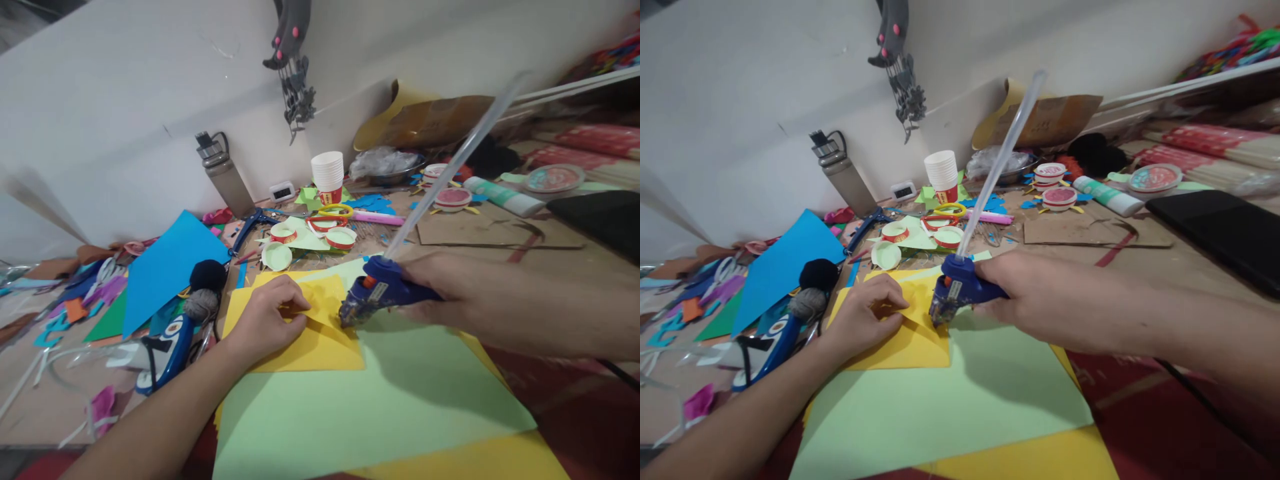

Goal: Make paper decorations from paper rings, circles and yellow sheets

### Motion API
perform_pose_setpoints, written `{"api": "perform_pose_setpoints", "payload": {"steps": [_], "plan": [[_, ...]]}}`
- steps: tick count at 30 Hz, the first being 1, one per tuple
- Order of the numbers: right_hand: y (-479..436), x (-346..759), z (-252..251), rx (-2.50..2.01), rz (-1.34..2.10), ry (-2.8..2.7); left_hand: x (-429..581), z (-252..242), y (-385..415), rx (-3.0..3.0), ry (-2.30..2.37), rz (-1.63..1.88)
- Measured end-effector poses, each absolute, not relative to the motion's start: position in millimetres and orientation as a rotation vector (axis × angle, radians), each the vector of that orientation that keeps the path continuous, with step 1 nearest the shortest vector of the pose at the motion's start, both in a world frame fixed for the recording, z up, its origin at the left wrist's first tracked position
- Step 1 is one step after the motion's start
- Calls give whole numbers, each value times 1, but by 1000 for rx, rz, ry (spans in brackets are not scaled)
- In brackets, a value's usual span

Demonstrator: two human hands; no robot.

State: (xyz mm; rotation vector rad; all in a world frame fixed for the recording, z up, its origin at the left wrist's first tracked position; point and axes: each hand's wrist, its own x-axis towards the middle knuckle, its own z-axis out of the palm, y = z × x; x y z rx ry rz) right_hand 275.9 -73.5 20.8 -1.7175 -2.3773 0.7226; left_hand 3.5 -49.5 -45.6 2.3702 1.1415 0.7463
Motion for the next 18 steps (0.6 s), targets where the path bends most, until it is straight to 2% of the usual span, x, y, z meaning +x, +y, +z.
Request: {"api": "perform_pose_setpoints", "payload": {"steps": [3, 10, 15, 18], "plan": [[-77, 276, 28, -1746, 816, -2359, 3, -46, -50, 2360, 1139, 746], [-68, 276, 16, -1846, 592, -2330, 5, -45, -52, 2346, 1173, 739], [-78, 280, 20, -1806, 766, -2322, 6, -44, -52, 2362, 1153, 741], [-81, 279, 21, -1812, 728, -2327, 6, -44, -53, 2361, 1153, 739]]}}
